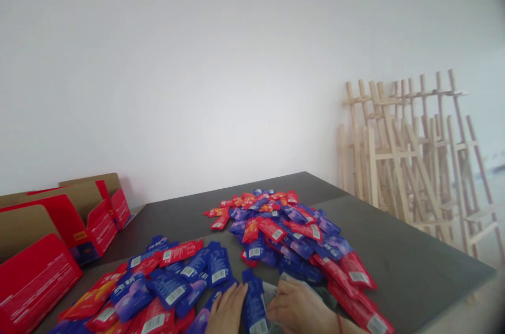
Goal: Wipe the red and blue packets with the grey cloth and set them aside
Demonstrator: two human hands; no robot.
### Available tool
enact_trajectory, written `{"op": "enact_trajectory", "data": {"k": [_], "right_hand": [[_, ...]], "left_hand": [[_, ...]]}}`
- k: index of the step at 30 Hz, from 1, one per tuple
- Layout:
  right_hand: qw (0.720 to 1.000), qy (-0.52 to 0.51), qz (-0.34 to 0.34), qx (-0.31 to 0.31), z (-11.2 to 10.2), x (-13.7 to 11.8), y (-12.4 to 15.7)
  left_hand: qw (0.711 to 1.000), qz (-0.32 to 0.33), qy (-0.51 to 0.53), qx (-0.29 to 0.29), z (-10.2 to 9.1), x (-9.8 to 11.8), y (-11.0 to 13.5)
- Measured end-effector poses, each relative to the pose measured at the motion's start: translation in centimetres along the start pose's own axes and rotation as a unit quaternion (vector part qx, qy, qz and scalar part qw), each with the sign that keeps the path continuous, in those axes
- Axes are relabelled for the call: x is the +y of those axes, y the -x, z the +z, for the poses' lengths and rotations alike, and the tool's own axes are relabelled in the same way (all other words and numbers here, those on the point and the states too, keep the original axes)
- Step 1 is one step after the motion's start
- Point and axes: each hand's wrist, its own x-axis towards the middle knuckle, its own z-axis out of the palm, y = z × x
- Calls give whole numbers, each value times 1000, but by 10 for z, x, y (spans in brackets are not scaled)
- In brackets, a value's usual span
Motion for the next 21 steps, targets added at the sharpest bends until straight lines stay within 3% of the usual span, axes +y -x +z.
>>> {"op": "enact_trajectory", "data": {"k": [4, 7, 10, 16, 21], "right_hand": [[987, -78, 84, 109, 0, 5, 4], [969, -126, 123, 175, -2, 4, 1], [963, -141, 120, 195, -3, 3, 1], [962, -153, 94, 207, -3, 3, 3], [964, -153, 81, 203, -2, 5, 3]], "left_hand": [[998, -10, -54, -15, -18, 24, 3], [999, 20, -35, 11, -8, 40, -7], [998, 33, -34, 39, 3, 45, -20], [988, -35, -137, 55, -16, 28, -28], [976, -81, -192, 57, -37, -12, -20]]}}
